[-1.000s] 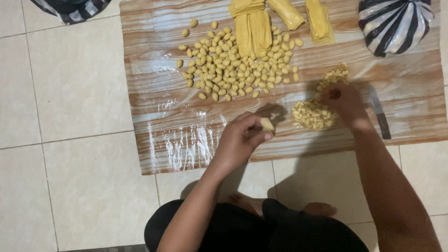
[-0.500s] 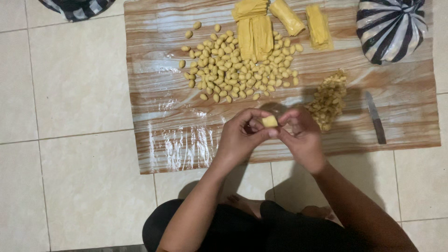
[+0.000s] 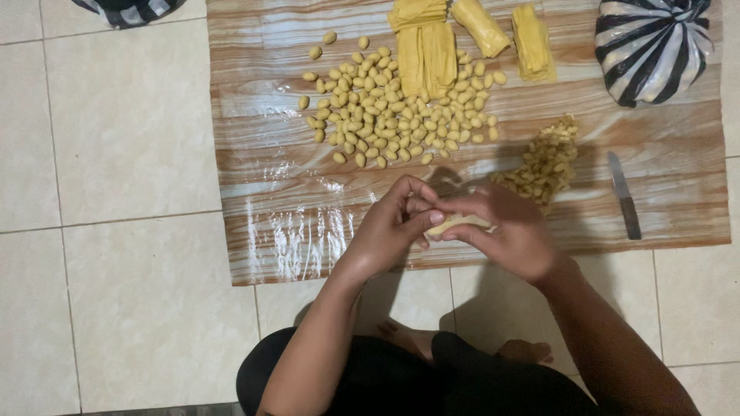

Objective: The person sits on the floor and wraps individual peanuts in thin yellow sheets. They pick up a peanut, place it on a sheet, and fold the sheet around it to create a small bundle. The wrapped peanuts are placed in a pile on the mat.

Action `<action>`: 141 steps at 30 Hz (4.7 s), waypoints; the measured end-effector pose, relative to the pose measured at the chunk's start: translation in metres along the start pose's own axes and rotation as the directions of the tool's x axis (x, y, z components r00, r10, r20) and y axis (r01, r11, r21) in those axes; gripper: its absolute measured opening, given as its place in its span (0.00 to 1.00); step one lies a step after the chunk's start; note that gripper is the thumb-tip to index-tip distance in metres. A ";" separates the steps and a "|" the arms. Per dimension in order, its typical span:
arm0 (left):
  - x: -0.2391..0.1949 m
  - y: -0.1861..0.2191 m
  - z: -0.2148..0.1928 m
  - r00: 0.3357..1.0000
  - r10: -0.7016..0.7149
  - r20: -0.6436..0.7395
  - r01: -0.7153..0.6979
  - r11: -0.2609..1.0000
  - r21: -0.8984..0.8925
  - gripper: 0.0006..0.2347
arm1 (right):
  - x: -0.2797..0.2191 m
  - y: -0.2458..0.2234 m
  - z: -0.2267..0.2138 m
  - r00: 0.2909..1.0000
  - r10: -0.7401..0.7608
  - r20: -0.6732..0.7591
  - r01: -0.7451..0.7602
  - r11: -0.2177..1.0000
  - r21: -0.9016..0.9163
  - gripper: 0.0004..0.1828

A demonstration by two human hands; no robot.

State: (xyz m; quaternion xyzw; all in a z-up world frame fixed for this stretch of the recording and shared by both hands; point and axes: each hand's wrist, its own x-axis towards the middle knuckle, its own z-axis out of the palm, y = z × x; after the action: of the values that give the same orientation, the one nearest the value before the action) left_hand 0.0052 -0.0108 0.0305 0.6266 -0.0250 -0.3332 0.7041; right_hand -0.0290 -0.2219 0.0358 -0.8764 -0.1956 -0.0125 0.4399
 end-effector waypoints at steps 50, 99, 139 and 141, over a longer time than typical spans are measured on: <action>0.031 -0.031 -0.011 0.504 0.851 0.149 -0.397 0.075 0.915 0.14 | -0.024 0.049 0.044 0.990 0.080 -0.112 -0.071 0.994 0.082 0.07; 0.004 -0.032 0.000 0.980 0.196 0.033 -0.193 0.978 -0.077 0.12 | -0.002 0.002 0.024 0.983 0.090 -0.161 -0.075 0.993 0.095 0.21; 0.001 -0.033 -0.010 1.000 0.023 0.001 -0.023 0.987 -0.157 0.12 | 0.005 -0.013 0.007 0.998 -0.053 -0.038 0.053 0.999 0.002 0.18; -0.001 -0.037 -0.013 0.998 0.045 0.040 -0.040 0.993 -0.107 0.11 | -0.001 -0.005 0.009 0.997 -0.069 -0.040 0.069 0.998 0.014 0.11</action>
State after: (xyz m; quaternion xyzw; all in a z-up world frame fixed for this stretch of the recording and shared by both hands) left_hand -0.0056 0.0008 -0.0049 0.5806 -0.0356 -0.3322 0.7425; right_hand -0.0326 -0.2122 0.0338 -0.8654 -0.2171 -0.0435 0.4495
